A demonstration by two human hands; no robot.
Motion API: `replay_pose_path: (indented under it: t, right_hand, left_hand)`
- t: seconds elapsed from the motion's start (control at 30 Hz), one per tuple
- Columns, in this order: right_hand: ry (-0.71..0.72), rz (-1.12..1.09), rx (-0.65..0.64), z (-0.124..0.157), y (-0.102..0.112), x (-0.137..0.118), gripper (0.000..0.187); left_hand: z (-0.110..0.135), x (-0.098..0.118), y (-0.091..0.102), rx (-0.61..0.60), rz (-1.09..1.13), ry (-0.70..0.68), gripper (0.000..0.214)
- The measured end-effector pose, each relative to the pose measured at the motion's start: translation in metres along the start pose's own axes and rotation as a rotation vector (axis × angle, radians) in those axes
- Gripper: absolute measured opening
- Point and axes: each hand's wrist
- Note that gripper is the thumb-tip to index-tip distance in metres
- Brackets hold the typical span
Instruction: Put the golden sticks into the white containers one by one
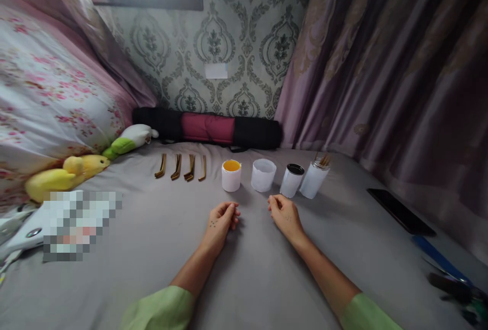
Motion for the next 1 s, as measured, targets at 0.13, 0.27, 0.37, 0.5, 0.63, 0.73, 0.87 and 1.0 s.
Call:
replay_pose_path:
  t: [0.13,0.27,0.37,0.5,0.63,0.73,0.87,1.0]
  right_hand:
    - [0.009,0.026,-0.011,0.004,-0.007,0.005,0.034]
    - [0.026,0.051,-0.023,0.008,-0.011,0.012,0.034]
    - [0.045,0.091,-0.018,0.012,-0.013,0.014,0.033]
    - [0.069,0.133,-0.019,0.015,-0.014,0.016,0.032]
    - [0.062,0.154,-0.032,0.015,-0.014,0.018,0.032]
    - [0.061,0.148,-0.039,0.015,-0.014,0.017,0.032]
    - [0.061,0.143,-0.040,0.016,-0.012,0.016,0.033]
    - [0.056,0.132,-0.038,0.017,-0.012,0.016,0.032]
  left_hand:
    - [0.001,0.000,-0.001,0.010,-0.036,-0.002,0.036]
    - [0.003,0.003,-0.003,0.010,-0.085,-0.029,0.033]
    - [0.006,0.007,-0.005,0.031,-0.127,-0.043,0.030]
    - [0.005,0.012,-0.005,0.067,-0.179,-0.063,0.026]
    - [-0.004,0.016,0.002,0.118,-0.267,-0.102,0.024]
    - [-0.015,0.019,0.011,0.147,-0.395,-0.130,0.023]
    - [-0.033,0.025,0.024,0.186,-0.505,-0.154,0.022]
    - [-0.051,0.031,0.037,0.230,-0.592,-0.180,0.022]
Point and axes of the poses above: each hand's wrist, its own z-axis away from the middle knuckle, its own y-axis out of the back of the hand, x = y × z, and after that the axes turned 7 degrees about x, right-handed
